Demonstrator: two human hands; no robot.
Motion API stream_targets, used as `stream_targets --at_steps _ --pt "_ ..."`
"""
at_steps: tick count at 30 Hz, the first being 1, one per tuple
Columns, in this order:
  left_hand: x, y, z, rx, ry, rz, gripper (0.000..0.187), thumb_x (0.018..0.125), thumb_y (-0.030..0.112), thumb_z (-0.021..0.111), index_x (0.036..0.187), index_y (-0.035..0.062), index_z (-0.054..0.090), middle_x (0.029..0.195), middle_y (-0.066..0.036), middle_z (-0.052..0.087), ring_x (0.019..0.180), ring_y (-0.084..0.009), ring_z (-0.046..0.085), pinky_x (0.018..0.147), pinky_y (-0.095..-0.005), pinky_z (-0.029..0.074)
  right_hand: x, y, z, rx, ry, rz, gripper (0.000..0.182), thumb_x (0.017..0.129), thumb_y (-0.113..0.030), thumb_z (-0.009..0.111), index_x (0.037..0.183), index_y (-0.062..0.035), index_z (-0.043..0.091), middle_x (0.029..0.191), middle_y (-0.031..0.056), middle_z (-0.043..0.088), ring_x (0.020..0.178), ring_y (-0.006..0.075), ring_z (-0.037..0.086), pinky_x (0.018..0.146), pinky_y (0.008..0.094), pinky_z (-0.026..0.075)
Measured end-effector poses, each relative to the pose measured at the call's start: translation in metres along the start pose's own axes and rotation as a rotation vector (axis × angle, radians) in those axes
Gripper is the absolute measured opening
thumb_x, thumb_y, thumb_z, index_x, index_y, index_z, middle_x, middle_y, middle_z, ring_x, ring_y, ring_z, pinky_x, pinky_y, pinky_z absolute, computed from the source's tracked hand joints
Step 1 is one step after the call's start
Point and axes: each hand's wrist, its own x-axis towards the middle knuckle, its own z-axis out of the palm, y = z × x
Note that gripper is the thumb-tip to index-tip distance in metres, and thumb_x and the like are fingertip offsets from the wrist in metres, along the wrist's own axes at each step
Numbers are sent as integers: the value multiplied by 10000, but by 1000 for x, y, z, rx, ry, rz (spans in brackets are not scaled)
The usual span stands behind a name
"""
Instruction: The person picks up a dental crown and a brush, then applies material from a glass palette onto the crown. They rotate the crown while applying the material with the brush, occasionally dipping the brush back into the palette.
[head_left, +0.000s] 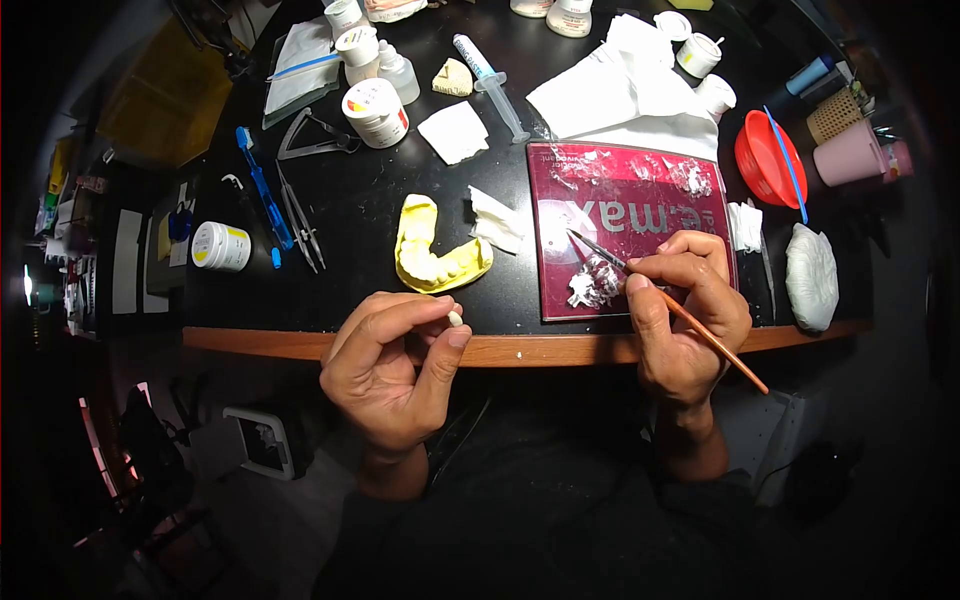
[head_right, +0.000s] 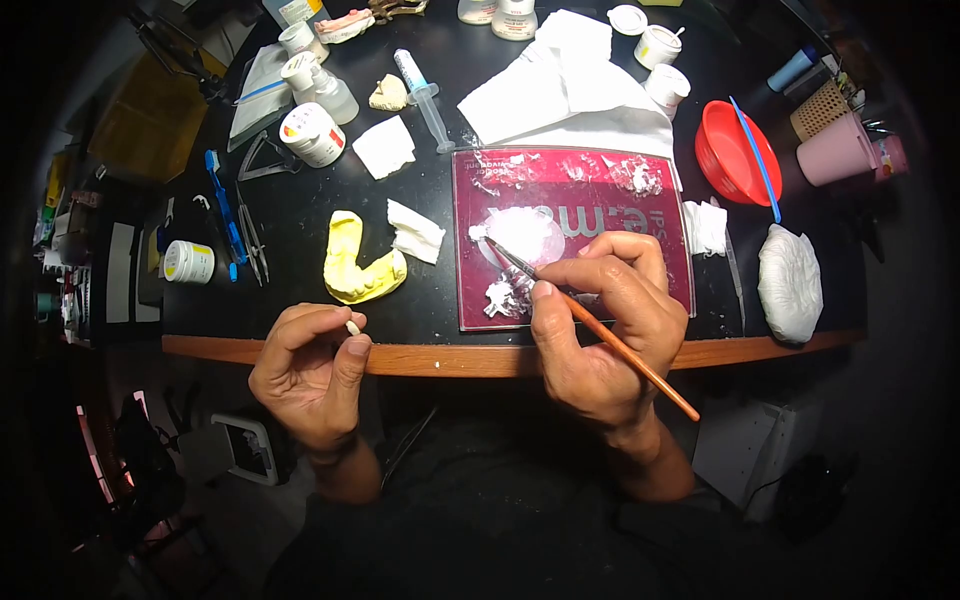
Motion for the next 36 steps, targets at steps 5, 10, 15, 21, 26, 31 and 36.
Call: stream_targets --at_steps 5,10,15,21,26,31,36 --pt "0 0 0 6 -6 2 231 813 -134 765 1024 -62 707 923 -131 680 772 -118 656 645 -208 527 0 -1 1 -12 12 2 82 799 55 697 880 42 709 822 86 662 942 202 550 801 302 453" --pt "0 1 1 10 -6 -2 236 811 -134 766 1027 -60 708 922 -128 680 776 -115 655 650 -207 527 1 -1 1 -32 11 -12 103 786 69 702 884 39 714 819 88 660 931 199 557 794 295 456" --pt "0 0 0 -1 -8 -10 240 810 -134 766 1031 -60 709 923 -127 681 775 -113 653 650 -203 524 1 -2 2 -44 0 13 109 781 74 707 882 36 720 810 85 658 924 194 562 780 290 460" --pt "0 0 0 10 -16 -3 247 808 -146 758 1035 -60 710 926 -126 682 774 -107 650 673 -209 531 4 0 6 -62 64 -17 114 749 5 780 860 -10 759 758 51 692 819 199 584 654 290 456" --pt "0 4 1 -27 -3 -57 246 824 -136 754 1053 -66 701 921 -121 681 821 -123 670 726 -214 540 4 1 4 -29 66 -44 121 748 21 773 866 -6 759 758 53 693 821 195 579 651 288 458" --pt "6 10 3 -246 3 -177 248 863 -113 734 1101 -76 676 963 -129 709 918 -142 694 837 -240 540 2 0 -2 119 91 -29 171 787 -1 695 950 18 742 811 94 732 822 215 575 778 334 472" --pt "19 13 25 -388 -69 -222 220 886 -93 720 1099 -68 674 1011 -142 732 948 -127 689 862 -251 534 4 -15 -2 435 147 -26 233 799 6 626 1012 36 717 849 133 750 890 240 604 881 366 481"
